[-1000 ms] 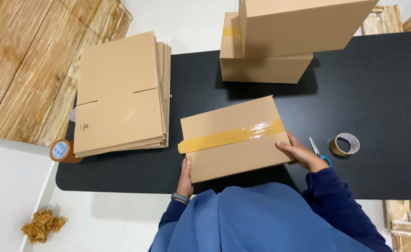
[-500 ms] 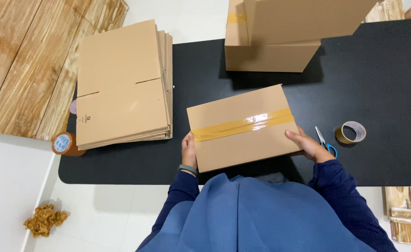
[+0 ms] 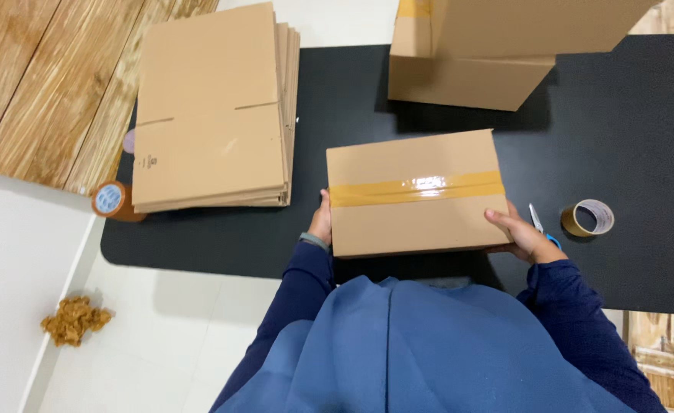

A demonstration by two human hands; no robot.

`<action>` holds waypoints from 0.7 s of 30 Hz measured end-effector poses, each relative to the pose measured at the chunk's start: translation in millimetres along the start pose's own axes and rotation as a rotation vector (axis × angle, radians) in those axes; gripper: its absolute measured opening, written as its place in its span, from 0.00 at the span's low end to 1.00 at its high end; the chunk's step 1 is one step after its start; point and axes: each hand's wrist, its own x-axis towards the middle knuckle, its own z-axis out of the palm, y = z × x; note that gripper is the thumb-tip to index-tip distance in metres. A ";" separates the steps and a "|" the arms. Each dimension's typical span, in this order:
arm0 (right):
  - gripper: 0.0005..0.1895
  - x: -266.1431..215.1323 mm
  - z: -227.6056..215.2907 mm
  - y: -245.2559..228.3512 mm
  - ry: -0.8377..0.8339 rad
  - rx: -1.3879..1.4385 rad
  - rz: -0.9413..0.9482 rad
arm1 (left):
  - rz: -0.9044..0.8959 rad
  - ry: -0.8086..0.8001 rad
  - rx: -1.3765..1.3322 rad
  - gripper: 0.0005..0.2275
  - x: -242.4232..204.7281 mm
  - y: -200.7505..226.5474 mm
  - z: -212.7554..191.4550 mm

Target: The person unfolds a flat cardboard box into a rectangular shape, closes the bottom flaps, and seals the bottom with a strip of adhesive tape using scissors to cut the tape.

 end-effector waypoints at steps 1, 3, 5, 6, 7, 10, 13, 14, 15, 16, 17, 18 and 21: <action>0.42 -2.1 -0.1 -0.1 -0.008 -0.008 0.005 | -0.002 0.010 -0.006 0.30 7.9 -5.3 -2.8; 0.39 -3.7 0.0 -2.7 -0.007 -0.007 0.003 | -0.051 -0.035 -0.155 0.20 27.2 -12.5 -7.5; 0.39 -4.2 0.1 -1.7 -0.014 -0.017 0.007 | -0.021 -0.020 -0.109 0.20 6.2 -1.0 1.3; 0.38 -4.4 -0.5 -2.5 -0.012 -0.020 0.006 | 0.008 -0.016 -0.057 0.20 -3.1 6.3 7.6; 0.38 -0.6 -2.1 -2.1 -0.017 -0.025 0.004 | 0.012 -0.012 -0.062 0.20 -14.2 15.3 13.3; 0.39 11.3 -8.6 9.2 -0.013 -0.116 0.001 | 0.086 -0.003 0.105 0.20 25.1 -9.2 -17.9; 0.40 13.3 -11.3 10.9 0.000 -0.134 -0.009 | 0.227 0.213 0.698 0.27 98.9 -56.3 -57.5; 0.41 2.1 -6.0 2.9 0.013 -0.209 -0.033 | 0.357 0.219 0.501 0.26 59.6 -32.5 -46.4; 0.42 -8.8 -1.3 -5.8 0.027 -0.284 -0.056 | 0.479 0.222 0.299 0.24 20.9 -2.7 -24.6; 0.42 -17.9 3.5 -9.1 0.045 -0.262 -0.071 | 0.496 0.196 0.308 0.24 -8.5 6.8 -16.9; 0.42 -26.6 7.6 -12.8 0.041 -0.179 -0.080 | 0.495 0.012 0.230 0.24 -38.1 15.3 -9.7; 0.43 -34.1 12.6 -15.5 0.036 -0.089 -0.094 | 0.489 -0.177 0.159 0.24 -65.9 24.8 -4.2; 0.46 -22.9 5.4 10.5 0.048 0.059 -0.085 | 0.476 -0.255 0.350 0.25 -79.2 14.0 0.1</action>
